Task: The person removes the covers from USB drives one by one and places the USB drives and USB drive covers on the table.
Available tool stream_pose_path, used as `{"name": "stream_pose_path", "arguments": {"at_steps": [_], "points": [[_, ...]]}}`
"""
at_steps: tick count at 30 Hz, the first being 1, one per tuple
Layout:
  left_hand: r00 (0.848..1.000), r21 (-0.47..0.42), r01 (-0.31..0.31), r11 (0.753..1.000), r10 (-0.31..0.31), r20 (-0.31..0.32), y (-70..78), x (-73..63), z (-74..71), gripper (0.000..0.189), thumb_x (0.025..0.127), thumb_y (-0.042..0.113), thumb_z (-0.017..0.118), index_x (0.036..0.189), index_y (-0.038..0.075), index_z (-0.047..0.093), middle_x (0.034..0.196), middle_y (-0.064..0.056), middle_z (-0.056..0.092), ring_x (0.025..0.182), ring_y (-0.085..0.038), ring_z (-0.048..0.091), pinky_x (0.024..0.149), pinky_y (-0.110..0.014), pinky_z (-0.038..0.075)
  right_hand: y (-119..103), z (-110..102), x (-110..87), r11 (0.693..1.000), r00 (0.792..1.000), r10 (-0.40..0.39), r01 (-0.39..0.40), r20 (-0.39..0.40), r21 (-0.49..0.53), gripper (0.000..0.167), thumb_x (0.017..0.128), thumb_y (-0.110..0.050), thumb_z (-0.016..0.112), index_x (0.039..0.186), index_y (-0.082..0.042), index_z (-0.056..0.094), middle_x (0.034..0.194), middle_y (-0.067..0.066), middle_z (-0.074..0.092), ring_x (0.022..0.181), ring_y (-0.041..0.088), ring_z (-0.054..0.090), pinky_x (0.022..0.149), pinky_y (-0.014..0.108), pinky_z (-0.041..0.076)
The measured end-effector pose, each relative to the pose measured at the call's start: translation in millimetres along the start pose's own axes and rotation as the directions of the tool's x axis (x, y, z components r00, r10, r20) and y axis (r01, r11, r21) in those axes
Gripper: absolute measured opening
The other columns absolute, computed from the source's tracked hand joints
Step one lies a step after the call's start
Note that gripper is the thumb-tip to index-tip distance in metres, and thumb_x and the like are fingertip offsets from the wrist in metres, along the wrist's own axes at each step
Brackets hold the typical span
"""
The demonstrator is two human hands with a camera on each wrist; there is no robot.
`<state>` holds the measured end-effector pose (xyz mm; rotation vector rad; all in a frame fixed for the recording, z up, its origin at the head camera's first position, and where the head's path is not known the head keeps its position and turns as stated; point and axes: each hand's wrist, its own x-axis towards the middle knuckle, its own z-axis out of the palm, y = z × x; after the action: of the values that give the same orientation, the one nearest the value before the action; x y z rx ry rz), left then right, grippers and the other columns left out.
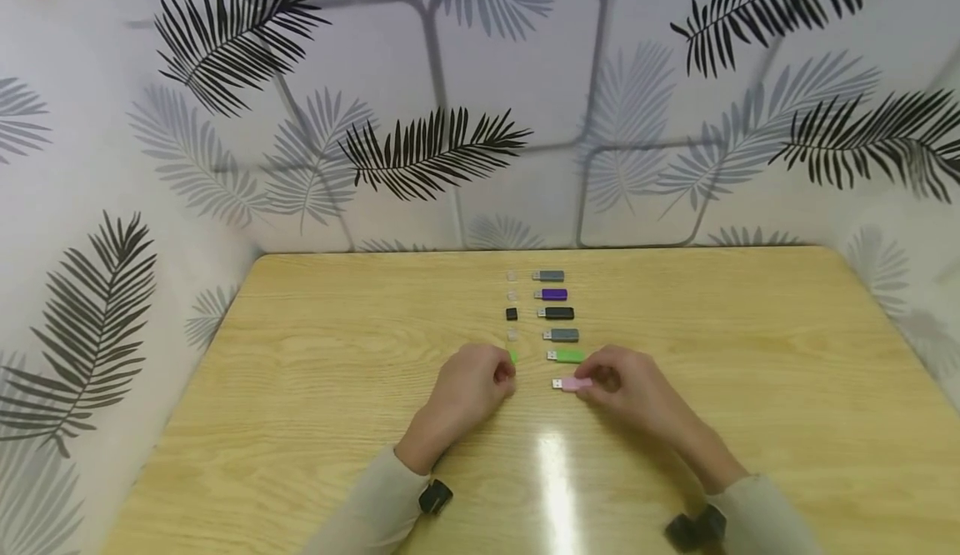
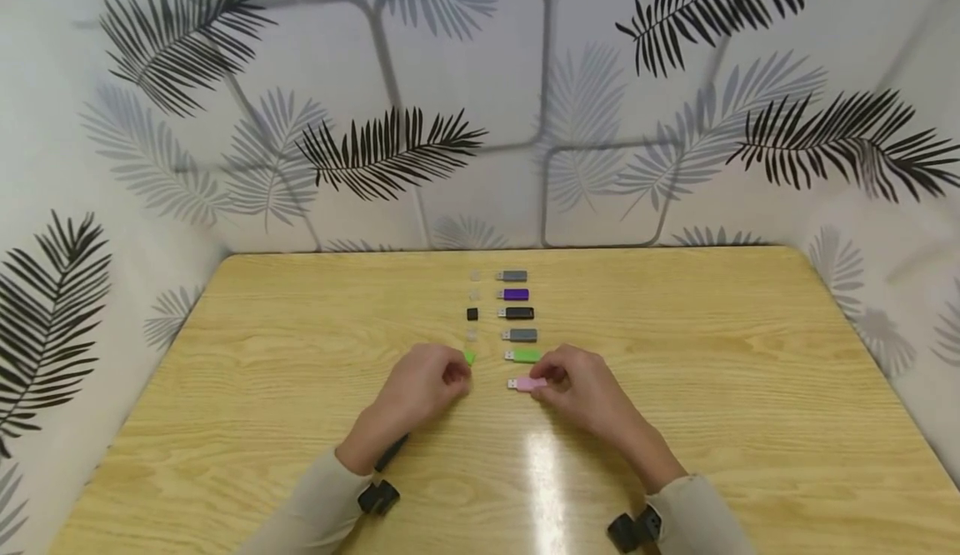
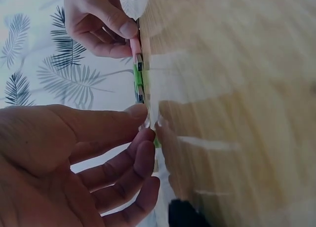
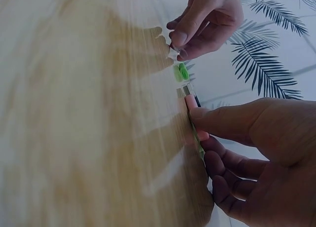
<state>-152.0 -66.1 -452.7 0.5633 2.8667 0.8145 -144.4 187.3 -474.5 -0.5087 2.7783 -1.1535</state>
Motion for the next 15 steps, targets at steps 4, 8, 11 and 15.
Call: {"name": "stream_pose_path", "arguments": {"at_steps": [4, 8, 11, 15], "points": [[1.000, 0.038, 0.008, 0.999, -0.009, 0.015, 3.9, 3.2, 0.6, 0.004, 0.090, 0.010, 0.079, 0.094, 0.010, 0.078, 0.079, 0.006, 0.065, 0.070, -0.009, 0.056, 0.062, -0.024, 0.048, -0.5, 1.1, 1.4, 1.000, 1.000, 0.012, -0.012, 0.002, -0.016, 0.011, 0.088, -0.015, 0.083, 0.097, -0.017, 0.077, 0.095, -0.005, 0.069, 0.088, 0.013, 0.062, 0.079, 0.032, 0.055], [1.000, 0.038, 0.008, 0.999, -0.009, 0.022, 5.3, 4.9, 1.3, 0.005, 0.089, 0.011, 0.081, 0.092, 0.011, 0.076, 0.074, 0.008, 0.060, 0.068, -0.009, 0.054, 0.059, -0.024, 0.046, -1.1, 1.2, 2.4, 0.999, 1.000, 0.016, -0.016, 0.005, -0.029, 0.011, 0.088, -0.016, 0.083, 0.098, -0.016, 0.077, 0.094, -0.004, 0.068, 0.087, 0.014, 0.061, 0.079, 0.033, 0.054], [1.000, 0.029, 0.005, 1.000, -0.005, 0.019, 4.6, 5.6, 2.3, 0.007, 0.089, 0.012, 0.082, 0.091, 0.011, 0.076, 0.073, 0.008, 0.059, 0.067, -0.010, 0.053, 0.059, -0.025, 0.046, -1.1, 0.9, 2.7, 0.999, 1.000, 0.025, -0.025, 0.010, -0.028, 0.012, 0.088, -0.016, 0.082, 0.099, -0.016, 0.077, 0.095, -0.004, 0.068, 0.088, 0.014, 0.061, 0.079, 0.034, 0.054], [1.000, -0.011, 0.003, 1.000, -0.003, 0.012, 2.0, 3.6, 1.1, 0.007, 0.089, 0.013, 0.082, 0.093, 0.011, 0.076, 0.079, 0.006, 0.064, 0.072, -0.010, 0.057, 0.064, -0.027, 0.049, 0.2, 1.3, 2.3, 1.000, 1.000, 0.030, -0.030, 0.008, -0.008, 0.017, 0.088, -0.015, 0.083, 0.103, -0.013, 0.076, 0.097, -0.003, 0.069, 0.089, 0.015, 0.061, 0.080, 0.035, 0.054]]}}
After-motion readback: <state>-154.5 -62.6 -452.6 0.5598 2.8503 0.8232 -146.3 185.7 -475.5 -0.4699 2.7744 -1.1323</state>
